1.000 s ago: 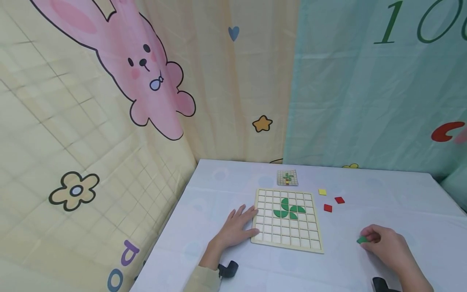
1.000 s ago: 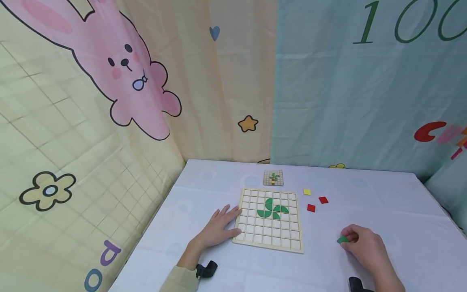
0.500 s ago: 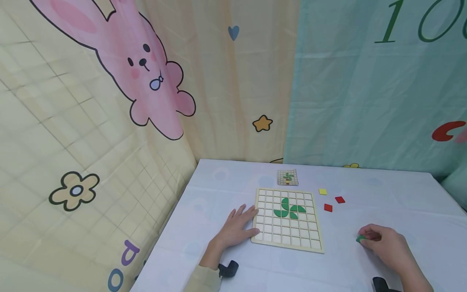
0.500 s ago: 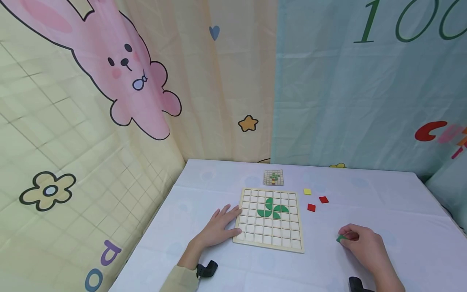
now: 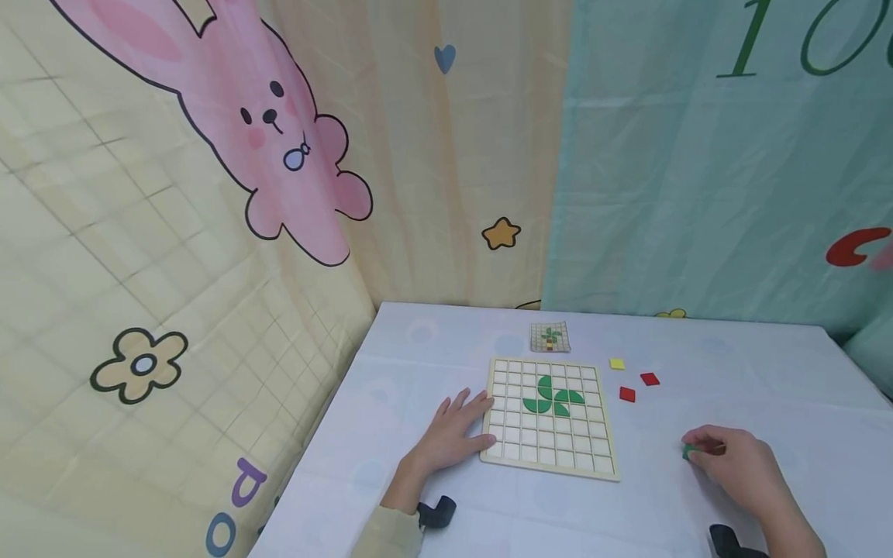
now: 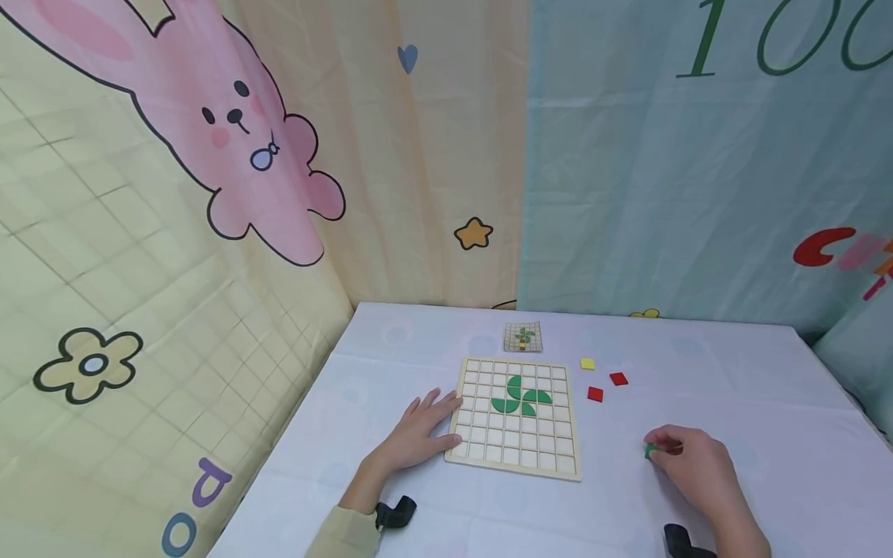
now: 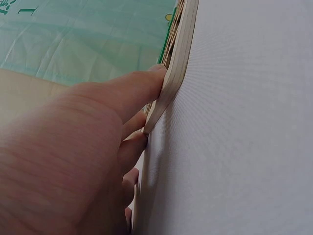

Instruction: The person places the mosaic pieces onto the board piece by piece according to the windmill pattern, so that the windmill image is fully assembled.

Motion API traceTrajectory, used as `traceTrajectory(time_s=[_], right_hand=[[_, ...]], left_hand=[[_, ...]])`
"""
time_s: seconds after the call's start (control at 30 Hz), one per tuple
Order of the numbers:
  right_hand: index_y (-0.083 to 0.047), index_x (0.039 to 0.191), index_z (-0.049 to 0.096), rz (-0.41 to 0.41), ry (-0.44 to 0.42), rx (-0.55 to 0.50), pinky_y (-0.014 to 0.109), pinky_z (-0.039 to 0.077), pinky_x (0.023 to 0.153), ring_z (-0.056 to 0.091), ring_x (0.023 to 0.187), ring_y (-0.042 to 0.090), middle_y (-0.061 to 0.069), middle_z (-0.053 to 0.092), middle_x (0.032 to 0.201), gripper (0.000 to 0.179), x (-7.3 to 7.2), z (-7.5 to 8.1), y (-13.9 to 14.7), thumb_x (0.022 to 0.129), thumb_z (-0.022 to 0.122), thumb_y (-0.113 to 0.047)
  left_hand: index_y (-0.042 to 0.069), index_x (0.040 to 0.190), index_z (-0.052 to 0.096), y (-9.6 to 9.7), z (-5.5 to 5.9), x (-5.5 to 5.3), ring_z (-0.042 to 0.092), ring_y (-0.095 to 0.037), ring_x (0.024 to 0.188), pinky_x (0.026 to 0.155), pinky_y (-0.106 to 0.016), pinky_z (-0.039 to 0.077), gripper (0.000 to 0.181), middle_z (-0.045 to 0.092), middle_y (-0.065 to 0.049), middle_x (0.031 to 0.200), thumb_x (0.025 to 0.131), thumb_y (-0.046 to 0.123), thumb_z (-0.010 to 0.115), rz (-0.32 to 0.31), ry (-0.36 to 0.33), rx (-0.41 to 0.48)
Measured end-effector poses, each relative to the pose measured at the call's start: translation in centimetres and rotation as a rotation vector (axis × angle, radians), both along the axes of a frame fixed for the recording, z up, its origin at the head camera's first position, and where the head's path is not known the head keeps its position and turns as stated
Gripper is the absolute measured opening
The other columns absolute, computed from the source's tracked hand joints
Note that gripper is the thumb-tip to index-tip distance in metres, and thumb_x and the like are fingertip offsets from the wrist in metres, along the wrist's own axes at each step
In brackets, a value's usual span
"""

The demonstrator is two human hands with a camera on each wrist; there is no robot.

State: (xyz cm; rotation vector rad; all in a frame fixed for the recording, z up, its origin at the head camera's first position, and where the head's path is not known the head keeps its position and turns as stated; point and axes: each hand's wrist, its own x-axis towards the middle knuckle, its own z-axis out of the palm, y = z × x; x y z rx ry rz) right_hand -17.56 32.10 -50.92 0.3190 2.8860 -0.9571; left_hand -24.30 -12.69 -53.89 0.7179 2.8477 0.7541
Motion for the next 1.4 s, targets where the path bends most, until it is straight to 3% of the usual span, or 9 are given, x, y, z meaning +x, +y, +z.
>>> traceTrajectory(time_s=[0.7, 1.4], right_hand=[[0.001, 0.109, 0.073, 0.016, 0.021, 0.008, 0.042, 0.057, 0.069, 0.060, 0.086, 0.026, 0.013, 0.070, 0.099, 0.024, -0.1, 0.5, -0.6, 0.087, 0.076, -0.006], [0.002, 0.109, 0.072, 0.013, 0.018, 0.015, 0.045, 0.058, 0.071, 0.061, 0.088, 0.028, 0.017, 0.070, 0.101, 0.024, -0.3, 0.8, -1.3, 0.086, 0.076, -0.004]], left_hand=[[0.022, 0.157, 0.039, 0.1, 0.7, 0.3, 0.010, -0.024, 0.154, 0.123, -0.052, 0.006, 0.068, 0.030, 0.007, 0.163, 0.097, 0.048, 0.060, -0.006, -0.008, 0.011], [0.023, 0.157, 0.039, -0.1, 0.4, 0.2, 0.010, -0.022, 0.154, 0.123, -0.050, 0.005, 0.069, 0.030, 0.008, 0.163, 0.097, 0.050, 0.059, 0.000, -0.007, 0.022]])
